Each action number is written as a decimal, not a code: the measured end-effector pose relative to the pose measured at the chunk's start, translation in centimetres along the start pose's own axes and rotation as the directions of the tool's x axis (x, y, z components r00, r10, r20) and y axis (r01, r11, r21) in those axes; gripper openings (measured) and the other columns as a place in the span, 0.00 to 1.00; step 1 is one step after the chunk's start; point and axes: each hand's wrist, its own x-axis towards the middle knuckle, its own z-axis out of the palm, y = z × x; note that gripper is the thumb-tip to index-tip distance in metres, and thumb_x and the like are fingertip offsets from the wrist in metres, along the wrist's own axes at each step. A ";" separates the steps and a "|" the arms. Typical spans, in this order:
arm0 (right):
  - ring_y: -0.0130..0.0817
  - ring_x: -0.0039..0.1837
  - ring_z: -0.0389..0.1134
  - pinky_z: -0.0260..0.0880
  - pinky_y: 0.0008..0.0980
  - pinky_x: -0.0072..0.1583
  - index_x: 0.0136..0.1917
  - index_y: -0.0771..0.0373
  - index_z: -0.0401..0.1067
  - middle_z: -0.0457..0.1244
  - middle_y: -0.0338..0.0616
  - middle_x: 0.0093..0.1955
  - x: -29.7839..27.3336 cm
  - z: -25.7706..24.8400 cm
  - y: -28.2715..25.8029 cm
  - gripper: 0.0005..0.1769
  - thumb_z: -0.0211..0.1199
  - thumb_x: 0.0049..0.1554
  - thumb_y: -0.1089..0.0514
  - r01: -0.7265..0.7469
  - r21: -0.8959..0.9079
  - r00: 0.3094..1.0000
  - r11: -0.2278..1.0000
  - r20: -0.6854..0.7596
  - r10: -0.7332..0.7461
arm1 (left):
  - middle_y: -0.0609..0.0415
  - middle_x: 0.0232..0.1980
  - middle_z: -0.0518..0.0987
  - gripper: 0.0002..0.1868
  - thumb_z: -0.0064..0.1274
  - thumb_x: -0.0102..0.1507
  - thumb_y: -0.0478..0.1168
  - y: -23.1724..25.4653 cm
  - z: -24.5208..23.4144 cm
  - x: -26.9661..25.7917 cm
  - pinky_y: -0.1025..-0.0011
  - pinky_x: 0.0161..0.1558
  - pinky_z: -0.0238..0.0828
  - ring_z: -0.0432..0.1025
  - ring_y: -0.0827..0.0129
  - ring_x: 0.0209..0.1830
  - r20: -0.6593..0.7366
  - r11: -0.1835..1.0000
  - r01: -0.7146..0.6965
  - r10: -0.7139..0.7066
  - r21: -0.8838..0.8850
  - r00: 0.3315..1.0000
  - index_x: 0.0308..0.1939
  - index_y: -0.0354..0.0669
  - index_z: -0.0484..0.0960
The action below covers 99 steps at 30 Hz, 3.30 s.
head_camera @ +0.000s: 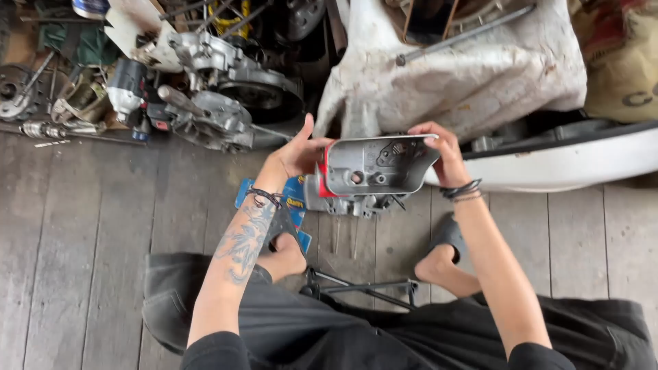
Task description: The person uses a metal file to scrape and clean the interior and exterior surfaces of a red and grey metal part. They rotate the part to access different areas and continue filing until the end of the clip.
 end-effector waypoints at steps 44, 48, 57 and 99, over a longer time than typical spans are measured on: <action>0.27 0.30 0.57 0.72 0.33 0.39 0.60 0.70 0.68 0.54 0.41 0.31 -10.6 -2.9 -7.1 0.15 0.42 0.73 0.60 0.122 -0.473 0.983 0.873 -0.064 -0.172 | 0.44 0.60 0.72 0.60 0.75 0.40 0.50 -8.7 8.9 -3.9 0.47 0.55 0.65 0.67 0.49 0.63 -0.023 0.419 -0.419 0.729 0.806 0.684 0.73 0.43 0.61; 0.31 0.36 0.55 0.74 0.41 0.44 0.66 0.75 0.68 0.54 0.48 0.36 -12.5 0.0 -13.6 0.19 0.43 0.70 0.62 0.187 -0.487 0.979 0.853 0.022 -0.202 | 0.45 0.46 0.80 0.32 0.60 0.55 0.52 -11.4 5.6 0.5 0.46 0.45 0.76 0.77 0.52 0.43 0.010 0.922 -0.283 0.296 -0.263 0.955 0.59 0.42 0.76; 0.31 0.25 0.63 0.71 0.32 0.34 0.73 0.77 0.49 0.64 0.50 0.35 -13.4 6.0 -21.2 0.23 0.44 0.67 0.67 0.434 -0.483 0.901 0.761 0.227 -0.370 | 0.32 0.48 0.81 0.50 0.40 0.62 0.76 -3.7 14.9 -7.8 0.55 0.53 0.79 0.80 0.51 0.48 -0.037 0.774 -0.470 0.504 -0.425 0.863 0.59 0.29 0.77; 0.30 0.25 0.69 0.71 0.27 0.33 0.62 0.45 0.70 0.71 0.29 0.41 -14.5 13.4 -15.1 0.13 0.52 0.66 0.50 0.297 -0.944 0.854 -0.146 0.331 -0.401 | 0.39 0.55 0.80 0.47 0.46 0.59 0.76 -5.3 16.8 -2.6 0.56 0.54 0.78 0.78 0.53 0.51 -0.234 0.906 -0.388 0.346 -0.170 0.909 0.67 0.43 0.73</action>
